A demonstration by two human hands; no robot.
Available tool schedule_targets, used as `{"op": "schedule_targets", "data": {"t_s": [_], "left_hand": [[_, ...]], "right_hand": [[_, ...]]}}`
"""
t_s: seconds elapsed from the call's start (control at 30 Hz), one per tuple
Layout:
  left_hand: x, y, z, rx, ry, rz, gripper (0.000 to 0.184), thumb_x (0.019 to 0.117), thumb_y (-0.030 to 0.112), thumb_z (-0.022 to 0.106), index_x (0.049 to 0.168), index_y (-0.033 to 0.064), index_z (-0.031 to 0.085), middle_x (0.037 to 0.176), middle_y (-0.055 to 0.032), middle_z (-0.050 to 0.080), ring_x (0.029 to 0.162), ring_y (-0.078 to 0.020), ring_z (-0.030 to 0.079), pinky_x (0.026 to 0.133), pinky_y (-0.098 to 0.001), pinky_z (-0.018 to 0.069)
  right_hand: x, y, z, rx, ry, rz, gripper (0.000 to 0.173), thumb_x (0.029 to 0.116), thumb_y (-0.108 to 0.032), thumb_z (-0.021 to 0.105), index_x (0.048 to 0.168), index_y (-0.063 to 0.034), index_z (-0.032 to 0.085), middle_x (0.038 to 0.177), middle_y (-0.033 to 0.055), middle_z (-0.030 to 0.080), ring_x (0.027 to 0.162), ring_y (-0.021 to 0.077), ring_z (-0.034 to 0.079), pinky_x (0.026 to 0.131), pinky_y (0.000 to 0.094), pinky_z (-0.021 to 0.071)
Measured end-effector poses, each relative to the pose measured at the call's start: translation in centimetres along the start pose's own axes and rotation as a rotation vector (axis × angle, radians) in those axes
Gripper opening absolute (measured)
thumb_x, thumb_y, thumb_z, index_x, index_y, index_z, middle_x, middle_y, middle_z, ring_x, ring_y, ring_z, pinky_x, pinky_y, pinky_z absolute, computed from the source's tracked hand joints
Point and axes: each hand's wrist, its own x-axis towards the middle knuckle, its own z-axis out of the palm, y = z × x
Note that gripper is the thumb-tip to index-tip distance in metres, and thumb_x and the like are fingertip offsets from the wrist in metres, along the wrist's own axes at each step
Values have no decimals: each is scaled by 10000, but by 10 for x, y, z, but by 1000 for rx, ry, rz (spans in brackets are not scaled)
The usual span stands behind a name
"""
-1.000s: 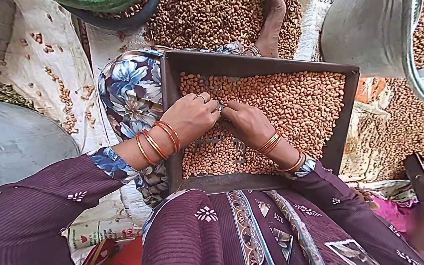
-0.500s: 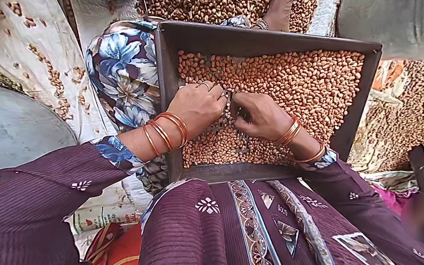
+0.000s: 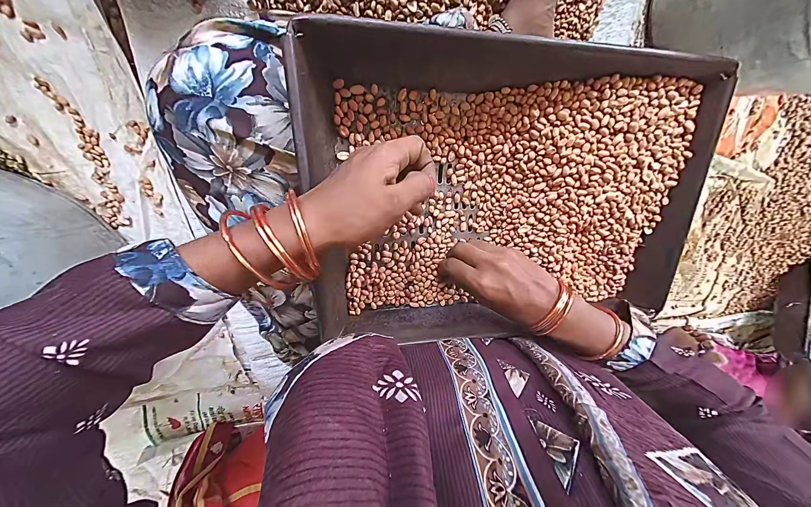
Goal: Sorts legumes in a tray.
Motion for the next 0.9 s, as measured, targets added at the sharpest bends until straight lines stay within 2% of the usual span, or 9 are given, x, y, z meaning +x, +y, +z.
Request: {"op": "schedule_targets", "data": {"t_s": [0.13, 0.23, 0.3, 0.37, 0.43, 0.53, 0.63, 0.77, 0.9], "left_hand": [[3, 1, 7, -495, -68, -245, 313, 1053, 157, 273, 966, 104, 569, 985, -24, 685, 864, -119, 711, 778, -293, 606], [3, 7, 11, -405, -72, -386, 231, 1107, 136, 390, 1040, 38, 588, 984, -56, 685, 846, -100, 709, 780, -252, 593], [2, 8, 12, -361, -117, -407, 268, 1121, 184, 395, 1099, 26, 611, 997, -62, 695, 873, -84, 709, 808, -244, 584], [0, 8, 14, -425, -141, -408, 345, 1133, 233, 354, 1081, 38, 634, 952, -40, 693, 863, -78, 702, 803, -248, 585], [-1, 9, 14, -437, -163, -410, 355, 1134, 240, 341, 1039, 57, 630, 915, -27, 680, 833, -84, 701, 781, -261, 600], [-4, 7, 13, -36, -240, -265, 230, 1089, 225, 515, 1012, 67, 662, 852, -25, 661, 728, -84, 649, 676, -269, 550], [-12, -2, 24, 336, -346, -58, 152, 1020, 232, 630, 970, 107, 700, 870, -5, 604, 767, -109, 572, 704, -307, 486], [-21, -8, 40, 576, -508, -13, 200, 1007, 206, 650, 1137, 65, 709, 1074, -109, 617, 975, -262, 645, 848, -429, 545], [-30, -11, 49, 783, -430, 167, 169, 1005, 180, 641, 1060, 27, 688, 1013, -143, 616, 929, -319, 657, 753, -442, 545]], "right_hand": [[11, -5, 0, -69, -5, 50, 98, 981, -23, 587, 934, 6, 668, 903, 170, 667, 845, 325, 708, 648, 385, 593], [22, -6, -5, -72, -7, 60, 53, 948, -27, 603, 926, 5, 639, 818, 152, 615, 758, 321, 675, 605, 388, 563], [29, -9, -15, -20, 134, 27, 80, 970, -41, 579, 956, -3, 648, 826, 141, 632, 750, 286, 669, 620, 354, 553], [36, -18, -32, 38, 278, 2, 141, 1002, -71, 617, 1094, -2, 698, 963, 157, 725, 884, 259, 722, 765, 319, 593], [36, -22, -40, 56, 289, 12, 150, 1005, -87, 635, 1116, -19, 709, 1019, 152, 733, 934, 246, 729, 783, 310, 599], [24, -16, -26, 65, 118, -11, 106, 984, -87, 625, 949, -44, 716, 897, 114, 672, 840, 247, 688, 673, 333, 577], [12, -9, -4, 109, -25, -24, 162, 982, -157, 634, 888, -62, 726, 857, 91, 673, 830, 234, 688, 671, 335, 569], [4, -12, 9, 87, 20, 37, 181, 985, -163, 631, 879, -46, 721, 840, 100, 661, 800, 244, 685, 632, 343, 565], [4, -20, 13, 7, 52, 117, 185, 981, -152, 625, 858, -36, 702, 812, 110, 636, 749, 264, 671, 561, 354, 537]]}}
